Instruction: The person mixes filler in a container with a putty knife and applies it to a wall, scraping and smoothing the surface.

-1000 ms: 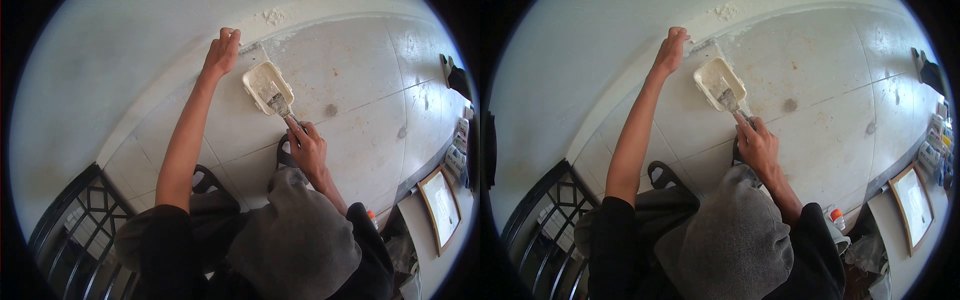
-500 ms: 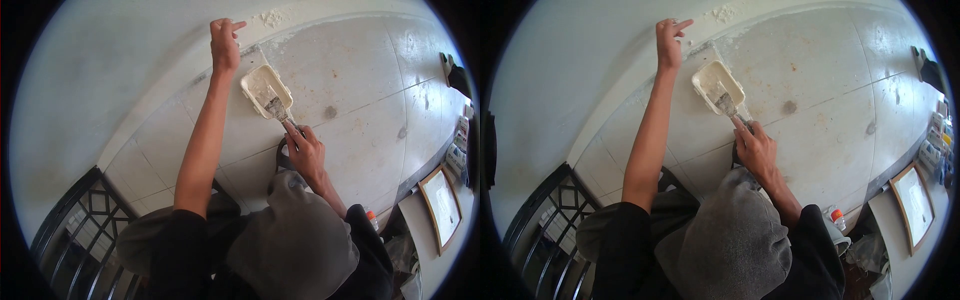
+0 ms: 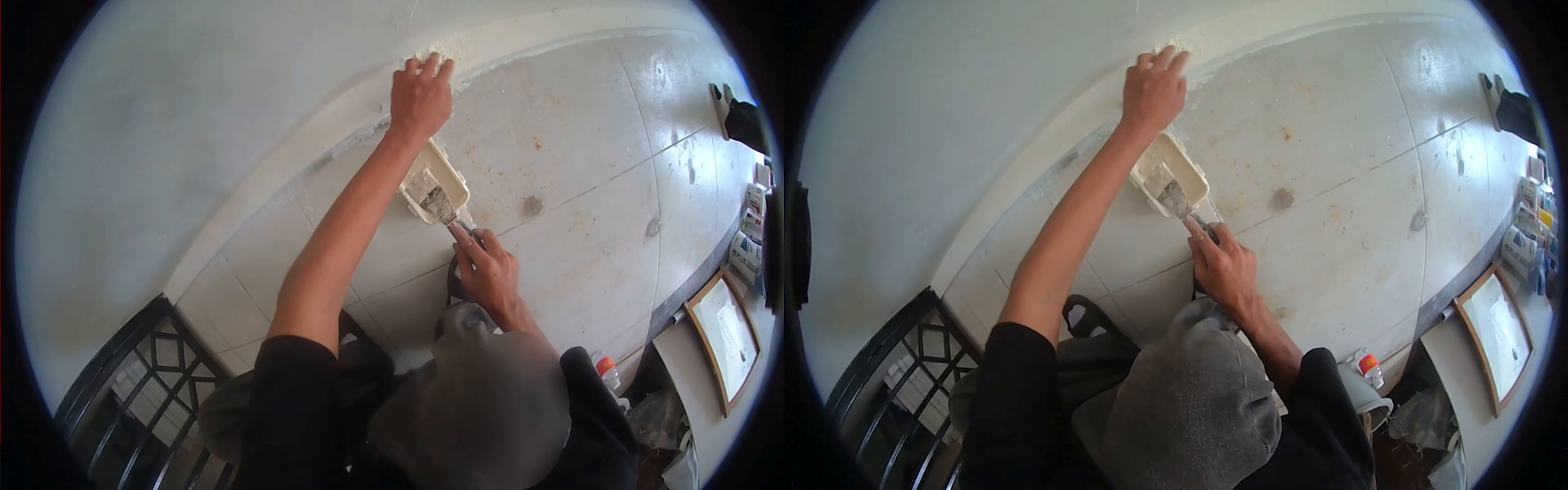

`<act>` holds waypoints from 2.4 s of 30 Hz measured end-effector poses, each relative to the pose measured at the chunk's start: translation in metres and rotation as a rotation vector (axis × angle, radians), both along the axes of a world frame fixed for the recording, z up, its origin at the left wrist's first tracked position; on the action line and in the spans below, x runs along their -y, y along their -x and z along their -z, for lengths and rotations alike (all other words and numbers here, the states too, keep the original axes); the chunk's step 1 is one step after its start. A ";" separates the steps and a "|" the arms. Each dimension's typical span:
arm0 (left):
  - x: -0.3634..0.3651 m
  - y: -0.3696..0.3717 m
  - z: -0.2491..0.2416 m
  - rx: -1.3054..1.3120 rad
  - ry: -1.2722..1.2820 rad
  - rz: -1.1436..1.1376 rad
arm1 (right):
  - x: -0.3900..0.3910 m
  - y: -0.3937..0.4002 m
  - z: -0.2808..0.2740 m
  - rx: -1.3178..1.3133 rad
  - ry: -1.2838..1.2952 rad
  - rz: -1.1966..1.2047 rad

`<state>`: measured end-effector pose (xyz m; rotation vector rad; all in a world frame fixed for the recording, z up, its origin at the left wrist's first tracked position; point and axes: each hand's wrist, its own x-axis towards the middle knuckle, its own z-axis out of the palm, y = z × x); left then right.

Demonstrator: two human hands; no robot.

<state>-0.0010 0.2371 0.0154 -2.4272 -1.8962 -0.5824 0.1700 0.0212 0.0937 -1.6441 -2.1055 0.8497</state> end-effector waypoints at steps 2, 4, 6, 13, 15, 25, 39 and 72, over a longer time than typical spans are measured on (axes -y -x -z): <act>-0.019 -0.012 0.005 -0.078 0.046 0.084 | -0.001 0.000 0.002 -0.008 0.004 0.013; -0.033 -0.019 0.008 -0.160 0.096 0.170 | -0.001 0.000 0.004 -0.017 0.008 -0.004; -0.044 -0.024 0.010 -0.239 0.158 0.180 | -0.002 -0.001 0.005 -0.019 0.014 0.002; -0.055 -0.017 -0.001 -0.300 0.234 0.081 | -0.004 -0.001 0.006 -0.033 0.046 0.033; -0.037 -0.013 -0.007 -0.070 0.199 0.098 | -0.006 -0.001 0.004 -0.043 0.057 0.034; 0.081 0.076 0.007 0.359 0.160 -0.599 | -0.007 -0.001 0.009 -0.063 0.054 0.011; 0.061 0.059 0.024 0.288 0.099 -0.565 | -0.002 -0.005 0.004 -0.050 0.070 0.060; -0.027 -0.012 0.026 0.279 0.024 -0.447 | -0.006 -0.008 0.011 -0.052 0.110 0.017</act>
